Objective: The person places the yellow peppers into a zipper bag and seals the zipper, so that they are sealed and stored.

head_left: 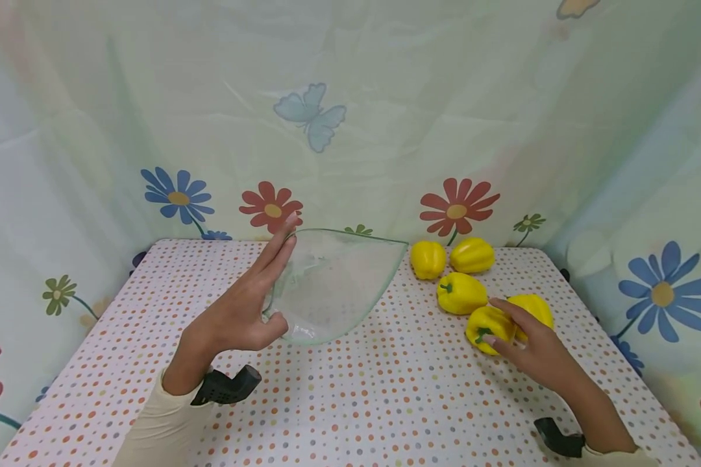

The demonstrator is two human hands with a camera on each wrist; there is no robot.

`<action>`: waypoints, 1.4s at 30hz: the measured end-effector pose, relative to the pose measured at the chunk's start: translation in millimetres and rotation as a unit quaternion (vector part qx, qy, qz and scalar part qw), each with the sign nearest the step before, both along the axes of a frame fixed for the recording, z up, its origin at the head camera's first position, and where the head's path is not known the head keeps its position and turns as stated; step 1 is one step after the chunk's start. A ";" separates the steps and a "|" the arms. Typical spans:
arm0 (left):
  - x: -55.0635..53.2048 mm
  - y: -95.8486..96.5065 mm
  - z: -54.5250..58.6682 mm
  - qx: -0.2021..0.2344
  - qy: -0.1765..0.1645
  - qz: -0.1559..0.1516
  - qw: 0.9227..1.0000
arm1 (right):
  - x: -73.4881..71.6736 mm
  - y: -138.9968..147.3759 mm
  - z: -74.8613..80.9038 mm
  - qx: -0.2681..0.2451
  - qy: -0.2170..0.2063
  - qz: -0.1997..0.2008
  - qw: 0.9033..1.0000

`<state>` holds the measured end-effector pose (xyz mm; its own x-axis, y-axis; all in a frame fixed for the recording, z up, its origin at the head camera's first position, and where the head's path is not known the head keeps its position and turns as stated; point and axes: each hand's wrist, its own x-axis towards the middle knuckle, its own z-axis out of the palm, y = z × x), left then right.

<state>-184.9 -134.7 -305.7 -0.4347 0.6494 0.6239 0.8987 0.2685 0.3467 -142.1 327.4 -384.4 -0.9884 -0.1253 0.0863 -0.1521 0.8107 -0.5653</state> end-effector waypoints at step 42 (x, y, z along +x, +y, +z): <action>2.8 9.6 3.8 -0.017 -0.018 0.018 1.000 | -19.3 0.0 -12.0 0.047 0.018 0.026 0.998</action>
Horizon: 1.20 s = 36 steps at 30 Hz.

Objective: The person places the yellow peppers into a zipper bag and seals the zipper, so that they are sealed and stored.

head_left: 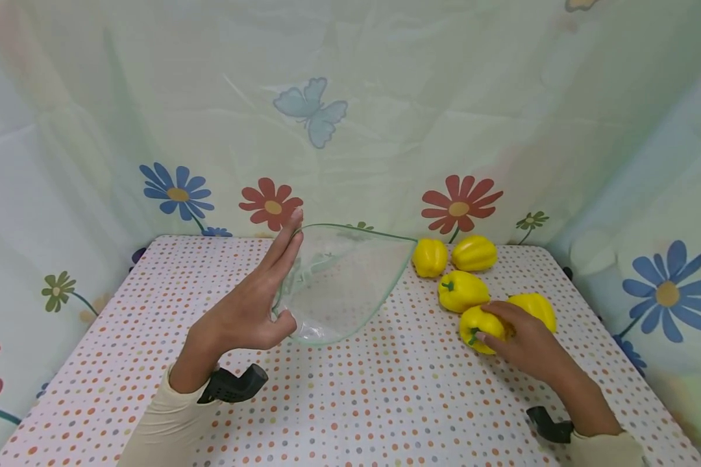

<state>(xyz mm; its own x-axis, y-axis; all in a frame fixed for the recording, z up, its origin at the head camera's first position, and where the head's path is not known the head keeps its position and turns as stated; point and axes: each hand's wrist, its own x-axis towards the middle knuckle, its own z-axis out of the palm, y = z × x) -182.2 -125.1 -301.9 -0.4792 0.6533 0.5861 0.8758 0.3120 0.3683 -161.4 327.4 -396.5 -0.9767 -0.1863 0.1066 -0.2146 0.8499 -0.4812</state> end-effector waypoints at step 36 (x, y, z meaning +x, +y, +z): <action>-4.0 7.1 -10.9 0.001 -0.012 -0.008 1.000 | 12.3 -60.3 82.0 -0.208 0.244 0.109 0.941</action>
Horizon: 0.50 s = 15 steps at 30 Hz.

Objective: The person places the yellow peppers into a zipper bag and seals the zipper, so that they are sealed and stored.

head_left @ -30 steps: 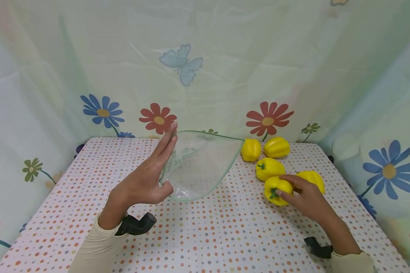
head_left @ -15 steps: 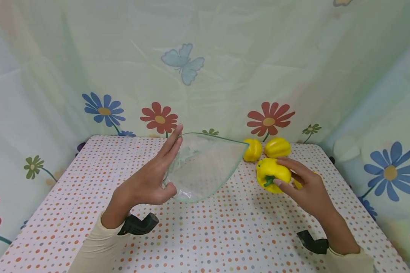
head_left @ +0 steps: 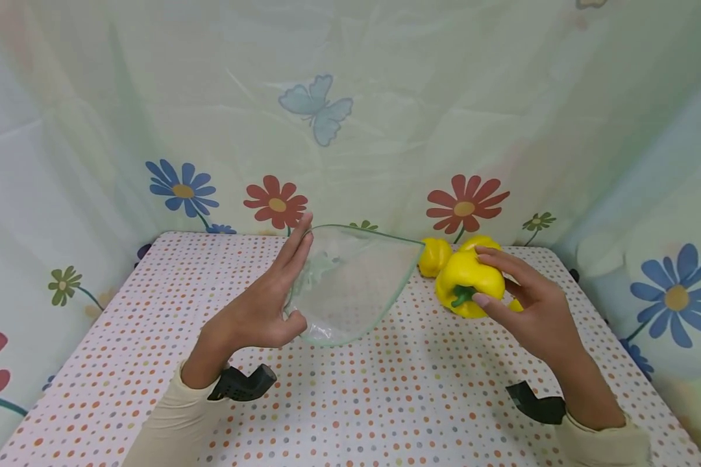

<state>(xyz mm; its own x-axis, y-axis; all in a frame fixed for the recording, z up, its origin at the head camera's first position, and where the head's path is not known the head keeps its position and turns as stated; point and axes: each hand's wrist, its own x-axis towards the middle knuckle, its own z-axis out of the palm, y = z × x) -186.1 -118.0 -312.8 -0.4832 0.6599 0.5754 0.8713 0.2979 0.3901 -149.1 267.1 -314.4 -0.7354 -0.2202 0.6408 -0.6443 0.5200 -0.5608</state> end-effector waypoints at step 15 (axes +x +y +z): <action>1.1 2.4 -1.3 -0.001 -0.014 0.010 1.000 | 7.2 -34.8 27.1 -0.116 0.034 0.202 0.972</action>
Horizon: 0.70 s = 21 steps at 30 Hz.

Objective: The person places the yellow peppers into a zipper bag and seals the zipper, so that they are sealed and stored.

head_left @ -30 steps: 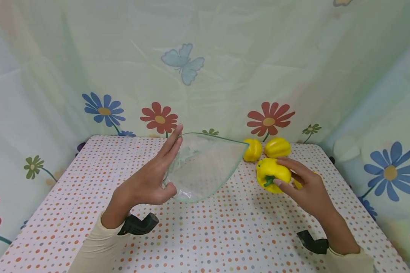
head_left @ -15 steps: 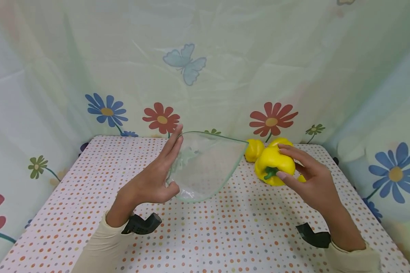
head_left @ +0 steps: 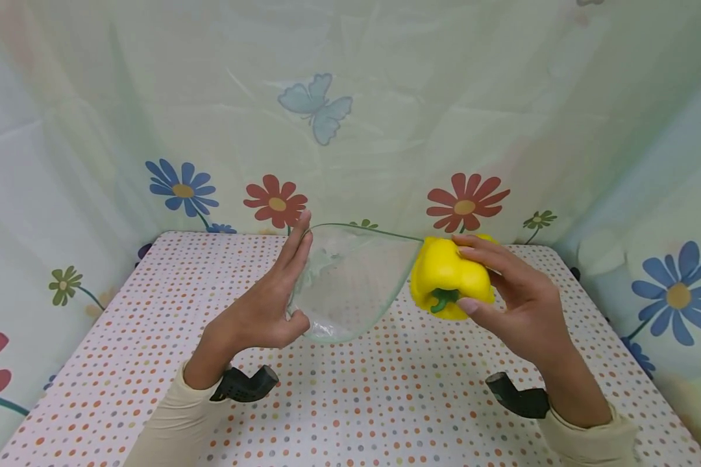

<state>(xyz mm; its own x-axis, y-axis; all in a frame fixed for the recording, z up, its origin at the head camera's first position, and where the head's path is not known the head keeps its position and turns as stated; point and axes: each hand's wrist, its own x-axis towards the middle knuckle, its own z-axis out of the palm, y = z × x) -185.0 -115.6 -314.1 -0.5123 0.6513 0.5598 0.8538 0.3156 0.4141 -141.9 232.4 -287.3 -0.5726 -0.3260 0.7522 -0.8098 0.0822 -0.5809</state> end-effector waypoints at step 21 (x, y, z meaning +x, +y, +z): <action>7.2 8.9 -2.8 -0.035 -0.019 0.000 0.999 | 1.3 -42.5 1.1 0.094 -0.031 0.028 0.995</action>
<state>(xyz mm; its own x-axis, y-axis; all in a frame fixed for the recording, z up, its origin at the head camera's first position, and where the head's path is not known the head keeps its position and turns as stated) -177.8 -106.7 -316.9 -0.5325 0.6886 0.4923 0.8376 0.3448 0.4237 -140.6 189.9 -286.2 -0.5932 -0.4906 0.6383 -0.7790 0.1498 -0.6089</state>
